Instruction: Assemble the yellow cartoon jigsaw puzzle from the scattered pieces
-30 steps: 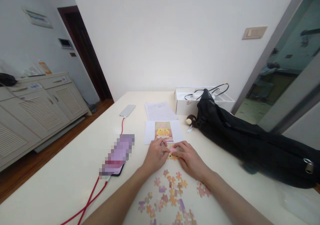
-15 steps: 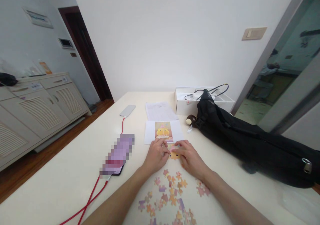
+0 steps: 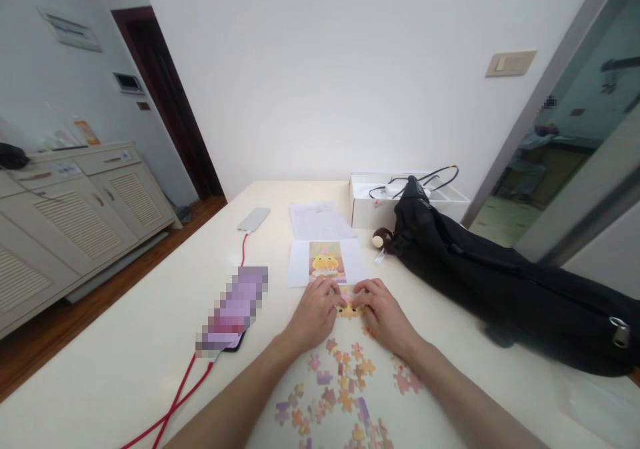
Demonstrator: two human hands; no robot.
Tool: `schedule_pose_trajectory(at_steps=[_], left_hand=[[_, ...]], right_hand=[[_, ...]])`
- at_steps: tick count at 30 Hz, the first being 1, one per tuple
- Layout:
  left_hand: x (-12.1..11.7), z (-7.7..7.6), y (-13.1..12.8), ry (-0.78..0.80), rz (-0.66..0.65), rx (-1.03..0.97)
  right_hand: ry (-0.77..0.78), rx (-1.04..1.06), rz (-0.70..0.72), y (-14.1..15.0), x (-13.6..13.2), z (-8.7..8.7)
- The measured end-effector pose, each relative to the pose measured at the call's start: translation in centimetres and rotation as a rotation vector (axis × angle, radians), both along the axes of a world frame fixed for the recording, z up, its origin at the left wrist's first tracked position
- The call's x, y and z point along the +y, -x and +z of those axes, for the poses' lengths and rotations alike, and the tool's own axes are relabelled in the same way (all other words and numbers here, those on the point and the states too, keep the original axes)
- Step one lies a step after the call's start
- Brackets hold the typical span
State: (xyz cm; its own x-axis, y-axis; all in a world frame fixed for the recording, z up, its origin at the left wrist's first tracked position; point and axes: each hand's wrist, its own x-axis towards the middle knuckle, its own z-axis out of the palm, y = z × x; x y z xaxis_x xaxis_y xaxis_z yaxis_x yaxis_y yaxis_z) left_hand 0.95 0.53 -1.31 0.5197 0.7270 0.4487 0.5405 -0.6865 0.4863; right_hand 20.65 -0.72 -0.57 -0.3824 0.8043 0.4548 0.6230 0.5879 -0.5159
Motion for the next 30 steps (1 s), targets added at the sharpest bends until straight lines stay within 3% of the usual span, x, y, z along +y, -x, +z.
schedule_pose_trajectory(at_steps=[7, 14, 21, 30], left_hand=[[0.1, 0.0, -0.1, 0.013, 0.112, -0.079], [0.1, 0.0, -0.2, 0.031, 0.059, -0.036], [0.0, 0.0, -0.2, 0.020, 0.086, -0.078], [0.1, -0.1, -0.2, 0.011, 0.109, -0.076]], right_hand=[[0.034, 0.184, -0.253, -0.9, 1.2, -0.4], [0.093, 0.103, -0.191, -0.7, 0.9, -0.7], [0.194, 0.271, -0.263, -1.4, 1.8, -0.6], [0.414, 0.148, -0.156, -2.5, 1.1, 1.6]])
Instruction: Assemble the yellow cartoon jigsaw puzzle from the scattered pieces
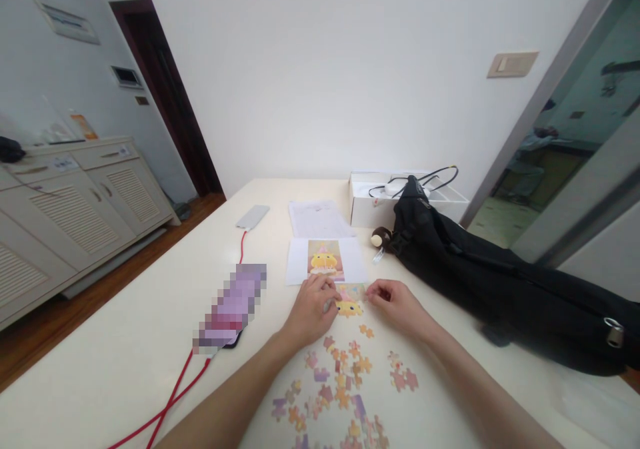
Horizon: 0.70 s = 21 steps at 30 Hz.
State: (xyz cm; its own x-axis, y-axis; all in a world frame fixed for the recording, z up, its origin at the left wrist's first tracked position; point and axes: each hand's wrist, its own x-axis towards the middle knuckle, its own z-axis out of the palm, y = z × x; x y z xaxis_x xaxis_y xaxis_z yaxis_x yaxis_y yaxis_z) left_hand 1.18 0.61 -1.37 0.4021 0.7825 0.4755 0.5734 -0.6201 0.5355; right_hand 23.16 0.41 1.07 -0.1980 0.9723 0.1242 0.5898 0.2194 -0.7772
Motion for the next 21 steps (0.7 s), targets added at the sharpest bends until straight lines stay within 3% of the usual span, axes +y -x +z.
schedule_pose_trajectory(at_steps=[12, 16, 21], left_hand=[[0.7, -0.6, 0.2, 0.018, 0.202, -0.150], [1.3, -0.7, 0.3, 0.004, 0.221, -0.220], [1.6, -0.5, 0.4, -0.002, 0.232, -0.243]], right_hand=[[-0.053, -0.242, 0.149, 0.8, -1.7, 1.4], [-0.217, -0.167, -0.093, 0.6, -0.5, 0.6], [-0.258, -0.137, -0.289, 0.5, 1.4, -0.4]])
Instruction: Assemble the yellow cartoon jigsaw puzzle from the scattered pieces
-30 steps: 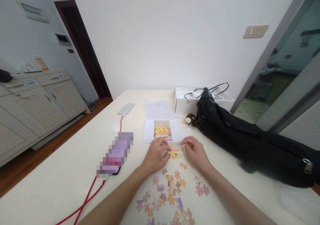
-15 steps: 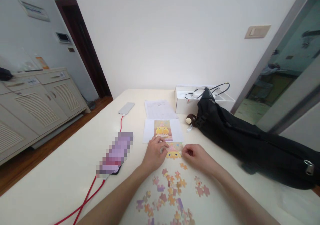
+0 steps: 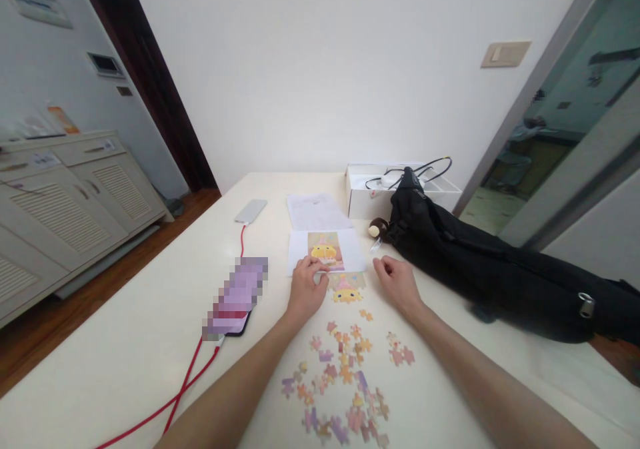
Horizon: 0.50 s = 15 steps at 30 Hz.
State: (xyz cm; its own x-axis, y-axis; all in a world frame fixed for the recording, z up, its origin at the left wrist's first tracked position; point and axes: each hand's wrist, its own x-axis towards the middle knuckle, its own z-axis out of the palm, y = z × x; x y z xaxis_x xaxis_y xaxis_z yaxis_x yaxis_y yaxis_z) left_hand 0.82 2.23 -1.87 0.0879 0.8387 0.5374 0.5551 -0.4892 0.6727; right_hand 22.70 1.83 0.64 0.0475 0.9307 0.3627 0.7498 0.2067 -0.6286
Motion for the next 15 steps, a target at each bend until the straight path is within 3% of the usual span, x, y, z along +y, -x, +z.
schedule_pose_trajectory(at_steps=[8, 15], left_hand=[[-0.6, 0.3, -0.3, -0.020, -0.011, 0.018], [-0.6, 0.2, -0.3, -0.002, 0.010, 0.060]], right_hand=[[-0.021, 0.051, 0.045, 0.1, 0.0, 0.3], [0.009, 0.186, 0.031, -0.3, 1.4, -0.9]])
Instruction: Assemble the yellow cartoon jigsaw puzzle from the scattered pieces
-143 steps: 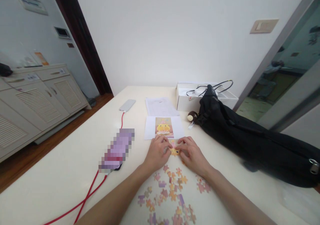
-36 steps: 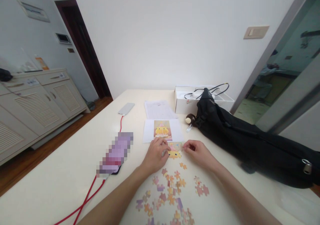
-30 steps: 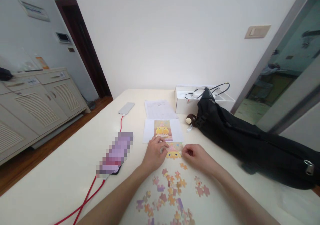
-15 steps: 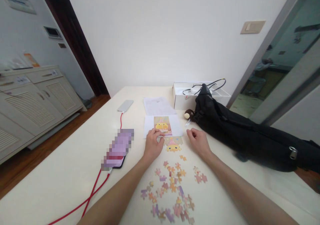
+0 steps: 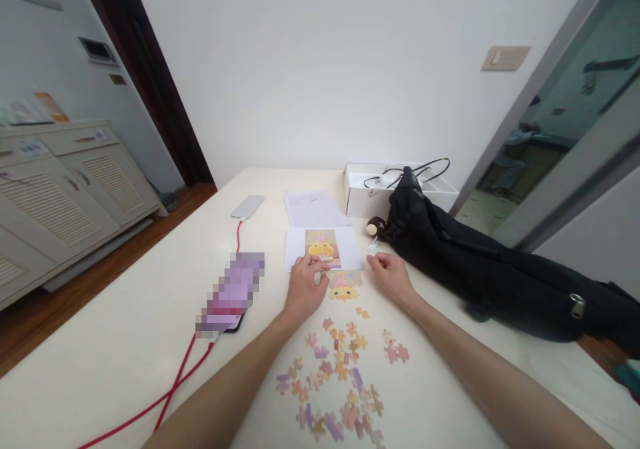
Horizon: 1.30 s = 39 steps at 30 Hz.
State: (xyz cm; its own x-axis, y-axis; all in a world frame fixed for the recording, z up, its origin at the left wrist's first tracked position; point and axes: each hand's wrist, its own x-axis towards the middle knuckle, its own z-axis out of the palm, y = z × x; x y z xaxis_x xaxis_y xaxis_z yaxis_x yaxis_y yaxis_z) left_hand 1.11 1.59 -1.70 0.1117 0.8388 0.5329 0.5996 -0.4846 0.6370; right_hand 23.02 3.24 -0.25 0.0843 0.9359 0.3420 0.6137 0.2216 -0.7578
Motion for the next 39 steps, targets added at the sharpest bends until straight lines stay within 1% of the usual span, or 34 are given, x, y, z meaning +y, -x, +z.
schedule_pose_trajectory(at_steps=[6, 12, 14, 18, 20, 26, 30, 39], left_hand=[[-0.2, 0.1, 0.3, -0.024, 0.057, 0.096], [0.1, -0.1, 1.8, -0.068, 0.018, 0.125], [0.1, -0.2, 2.5, -0.019, 0.025, 0.212], [-0.2, -0.1, 3.2, 0.215, 0.039, 0.449], [-0.4, 0.0, 3.1, 0.270, 0.048, 0.502], [-0.6, 0.4, 2.4, 0.279, 0.067, 0.562], [-0.7, 0.5, 2.3, 0.274, 0.072, 0.552], [-1.1, 0.3, 2.3, 0.224, 0.025, 0.571]], right_hand=[[0.059, 0.056, 0.020, 0.0, 0.2, -0.4], [0.084, 0.084, 0.031, 0.2, -0.1, -0.4], [0.084, 0.091, 0.022, 0.2, -0.4, -0.3], [0.079, 0.117, -0.014, 0.0, -1.0, 0.0], [0.080, 0.126, -0.024, -0.1, -1.3, 0.1], [0.082, 0.140, -0.012, -0.7, -1.8, 0.2], [0.093, 0.147, 0.004, -0.8, -1.9, 0.2], [0.142, 0.123, -0.002, -0.9, -2.1, 0.2]])
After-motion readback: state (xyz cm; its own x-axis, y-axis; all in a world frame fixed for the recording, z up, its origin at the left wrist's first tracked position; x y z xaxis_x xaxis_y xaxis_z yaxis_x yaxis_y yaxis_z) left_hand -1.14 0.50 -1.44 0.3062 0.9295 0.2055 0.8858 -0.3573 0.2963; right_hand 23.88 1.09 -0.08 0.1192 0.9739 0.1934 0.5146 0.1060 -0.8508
